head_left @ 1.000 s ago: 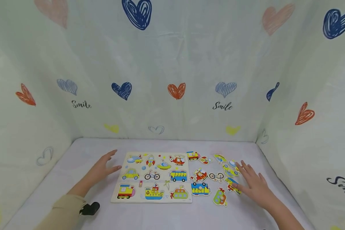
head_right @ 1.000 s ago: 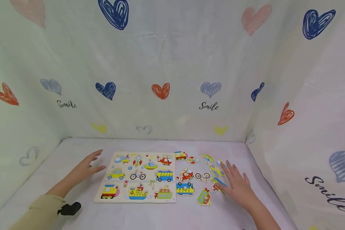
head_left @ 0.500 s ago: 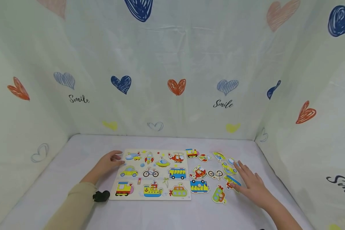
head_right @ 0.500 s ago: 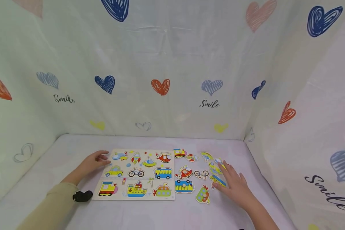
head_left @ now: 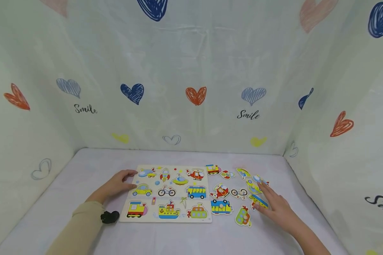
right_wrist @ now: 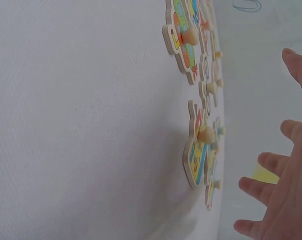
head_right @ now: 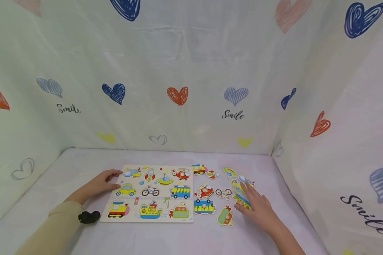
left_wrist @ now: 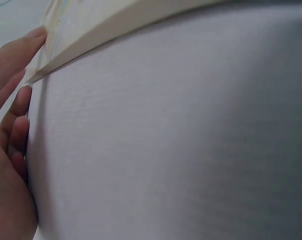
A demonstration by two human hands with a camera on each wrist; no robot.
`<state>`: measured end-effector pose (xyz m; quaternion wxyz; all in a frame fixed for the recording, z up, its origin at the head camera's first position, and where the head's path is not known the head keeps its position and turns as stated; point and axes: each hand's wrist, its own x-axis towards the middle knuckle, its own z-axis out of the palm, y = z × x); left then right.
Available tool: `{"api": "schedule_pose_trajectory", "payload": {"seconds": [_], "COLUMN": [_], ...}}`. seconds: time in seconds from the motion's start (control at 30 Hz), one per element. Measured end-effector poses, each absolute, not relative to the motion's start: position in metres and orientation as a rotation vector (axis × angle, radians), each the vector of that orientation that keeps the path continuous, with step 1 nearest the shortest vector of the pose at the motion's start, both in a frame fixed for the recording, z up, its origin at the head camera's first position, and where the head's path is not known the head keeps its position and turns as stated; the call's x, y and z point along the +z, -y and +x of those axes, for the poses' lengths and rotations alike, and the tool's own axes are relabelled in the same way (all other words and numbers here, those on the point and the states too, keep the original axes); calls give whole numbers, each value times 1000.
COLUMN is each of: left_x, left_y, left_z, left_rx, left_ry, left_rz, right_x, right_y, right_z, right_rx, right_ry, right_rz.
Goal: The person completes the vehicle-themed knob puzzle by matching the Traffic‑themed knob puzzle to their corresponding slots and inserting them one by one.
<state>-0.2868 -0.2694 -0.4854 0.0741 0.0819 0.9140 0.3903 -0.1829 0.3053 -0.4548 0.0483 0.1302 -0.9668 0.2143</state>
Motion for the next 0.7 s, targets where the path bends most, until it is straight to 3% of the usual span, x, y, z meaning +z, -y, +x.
{"api": "schedule_pose_trajectory", "payload": {"seconds": [0.23,0.7], "left_x": [-483,-484], "left_y": [263,263], "left_z": [-289,-293], "left_rx": [1142,1059], "left_ry": [-2823,-2825], "left_rz": [153,243], "right_x": [-450,-450], "right_y": [-306,-313], "right_z": [-179,-179], "right_rx": [717,812], "right_ry": [2918,2986], "right_rz": [397,274]}}
